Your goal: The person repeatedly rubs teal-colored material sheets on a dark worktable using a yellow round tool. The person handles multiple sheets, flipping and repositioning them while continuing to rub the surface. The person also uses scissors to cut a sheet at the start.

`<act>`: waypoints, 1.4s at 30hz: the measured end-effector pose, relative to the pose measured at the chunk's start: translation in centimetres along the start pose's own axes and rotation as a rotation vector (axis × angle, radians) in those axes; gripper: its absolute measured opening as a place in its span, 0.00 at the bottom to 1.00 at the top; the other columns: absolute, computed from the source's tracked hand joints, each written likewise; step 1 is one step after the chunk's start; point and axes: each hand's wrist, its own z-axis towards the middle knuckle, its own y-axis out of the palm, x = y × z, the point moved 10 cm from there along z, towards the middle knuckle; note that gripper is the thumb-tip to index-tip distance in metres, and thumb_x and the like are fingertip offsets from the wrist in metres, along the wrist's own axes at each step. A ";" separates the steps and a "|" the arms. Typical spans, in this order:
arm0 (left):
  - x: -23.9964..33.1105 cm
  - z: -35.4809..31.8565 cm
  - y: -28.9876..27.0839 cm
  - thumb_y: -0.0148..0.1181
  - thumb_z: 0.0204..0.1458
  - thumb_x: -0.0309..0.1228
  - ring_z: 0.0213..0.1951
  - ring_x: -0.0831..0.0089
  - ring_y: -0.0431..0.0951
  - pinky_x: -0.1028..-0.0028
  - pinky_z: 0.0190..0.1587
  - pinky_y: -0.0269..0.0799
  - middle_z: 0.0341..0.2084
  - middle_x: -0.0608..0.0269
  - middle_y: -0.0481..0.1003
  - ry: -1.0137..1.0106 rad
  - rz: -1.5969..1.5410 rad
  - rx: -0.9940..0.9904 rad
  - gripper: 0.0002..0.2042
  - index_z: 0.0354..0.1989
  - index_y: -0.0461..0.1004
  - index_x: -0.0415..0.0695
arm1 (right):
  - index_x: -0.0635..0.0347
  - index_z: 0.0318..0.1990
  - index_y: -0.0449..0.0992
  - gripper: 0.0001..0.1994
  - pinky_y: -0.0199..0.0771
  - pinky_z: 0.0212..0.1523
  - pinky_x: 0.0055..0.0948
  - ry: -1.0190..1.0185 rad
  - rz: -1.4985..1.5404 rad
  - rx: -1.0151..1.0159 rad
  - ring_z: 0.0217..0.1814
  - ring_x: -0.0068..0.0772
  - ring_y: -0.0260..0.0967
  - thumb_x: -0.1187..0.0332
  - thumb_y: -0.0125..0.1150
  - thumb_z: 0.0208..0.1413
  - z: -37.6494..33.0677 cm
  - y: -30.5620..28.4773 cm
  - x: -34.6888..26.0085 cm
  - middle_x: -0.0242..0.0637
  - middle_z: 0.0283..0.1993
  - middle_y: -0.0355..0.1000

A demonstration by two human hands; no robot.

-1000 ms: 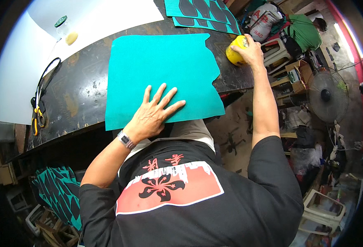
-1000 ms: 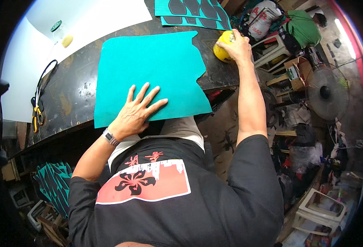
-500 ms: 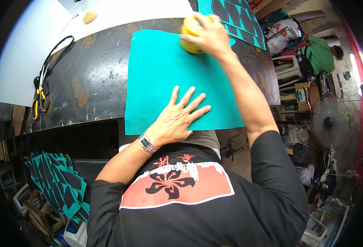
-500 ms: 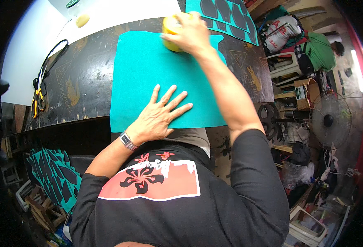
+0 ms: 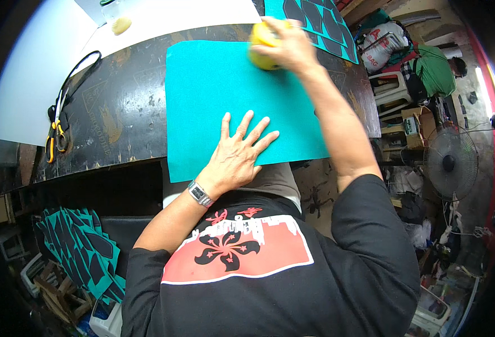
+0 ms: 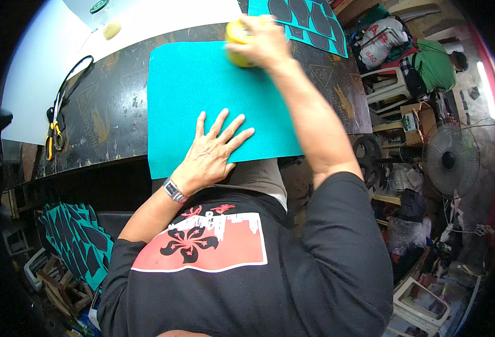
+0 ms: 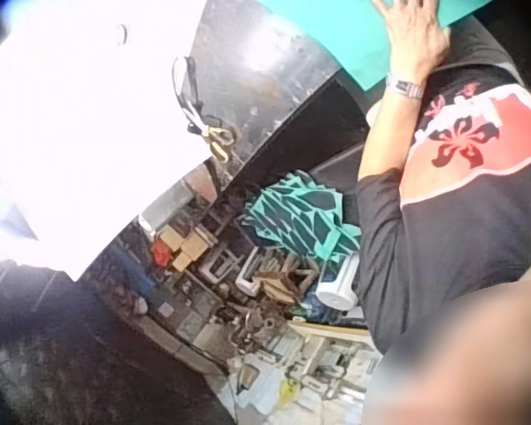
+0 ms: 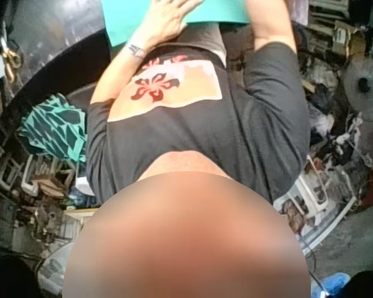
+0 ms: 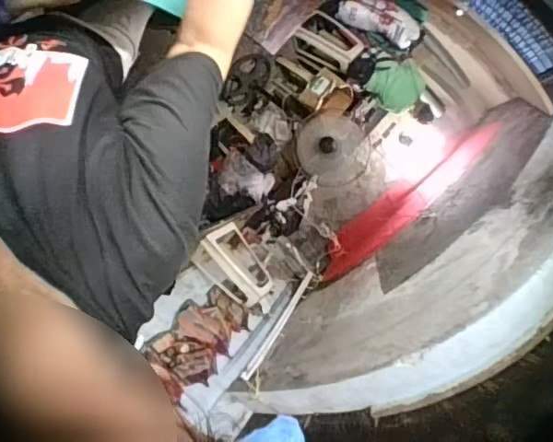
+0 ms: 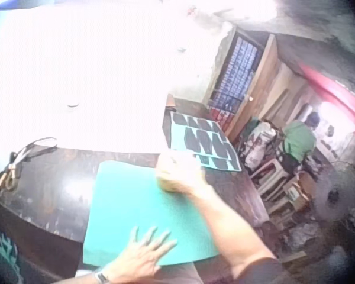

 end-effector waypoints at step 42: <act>-3.9 -4.8 -2.4 0.70 0.46 0.37 0.73 0.57 0.55 0.31 0.72 0.35 0.68 0.65 0.65 -0.064 -0.050 0.065 0.34 0.66 0.69 0.55 | 0.37 0.60 0.78 0.37 0.78 0.55 0.48 -0.033 0.196 -0.065 0.54 0.54 0.77 0.42 0.76 0.38 5.8 6.8 -24.1 0.51 0.53 0.77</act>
